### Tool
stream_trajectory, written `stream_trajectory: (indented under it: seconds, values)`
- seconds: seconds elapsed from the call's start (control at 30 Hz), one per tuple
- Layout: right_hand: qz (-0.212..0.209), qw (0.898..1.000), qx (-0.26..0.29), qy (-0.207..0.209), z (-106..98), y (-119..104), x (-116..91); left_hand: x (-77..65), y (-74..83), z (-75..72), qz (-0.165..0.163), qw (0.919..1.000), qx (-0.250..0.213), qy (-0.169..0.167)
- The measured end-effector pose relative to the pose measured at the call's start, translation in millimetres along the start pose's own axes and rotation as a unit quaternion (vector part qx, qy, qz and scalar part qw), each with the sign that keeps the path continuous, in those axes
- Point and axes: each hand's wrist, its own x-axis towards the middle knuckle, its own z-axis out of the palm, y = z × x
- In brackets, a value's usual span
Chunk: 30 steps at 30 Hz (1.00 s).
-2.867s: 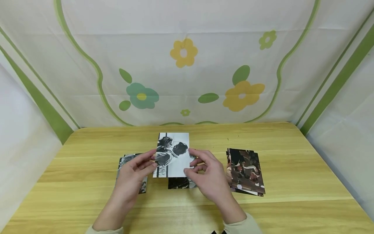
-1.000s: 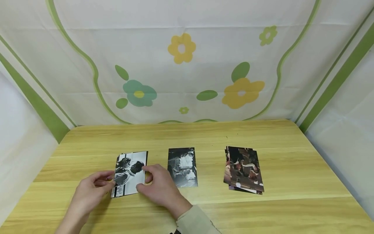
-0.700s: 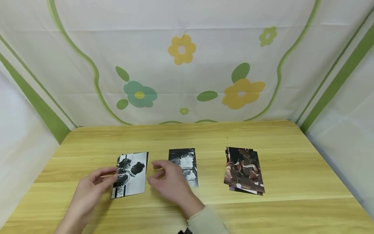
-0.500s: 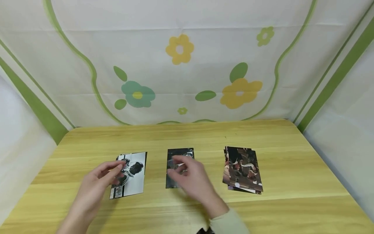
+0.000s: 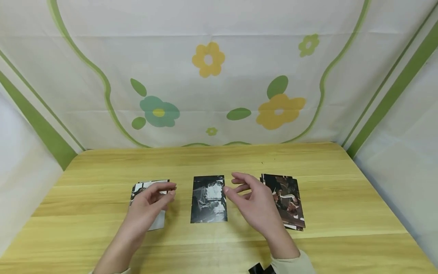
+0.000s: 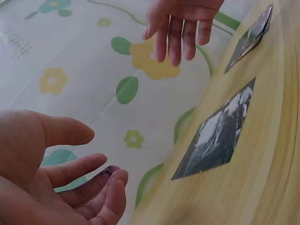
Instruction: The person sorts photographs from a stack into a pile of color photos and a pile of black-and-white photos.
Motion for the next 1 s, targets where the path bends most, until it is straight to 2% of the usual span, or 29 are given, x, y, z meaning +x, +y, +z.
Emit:
stream_trajectory:
  seconds: [0.27,0.47,0.67,0.83,1.0]
  values:
    - [-0.009,1.000,-0.012,0.006,1.7,0.9,1.1,0.5,-2.0,-7.2,0.002,0.9997,-0.025,0.008]
    - [0.005,1.000,-0.009,0.001,3.4,3.4,1.5,2.7,-4.0,-2.5,0.001,0.9997,-0.016,0.020]
    - [0.031,0.999,0.006,-0.024,13.4,9.1,3.9,8.8,-20.5,19.3,0.039,0.9983,0.033,0.029]
    - [0.077,0.994,0.038,-0.062,26.9,19.8,5.1,12.7,-36.6,42.9,0.064,0.9957,0.067,0.006]
    - [0.109,0.992,0.008,-0.061,37.2,24.0,5.1,11.3,-44.0,58.4,0.089,0.9868,0.135,-0.005]
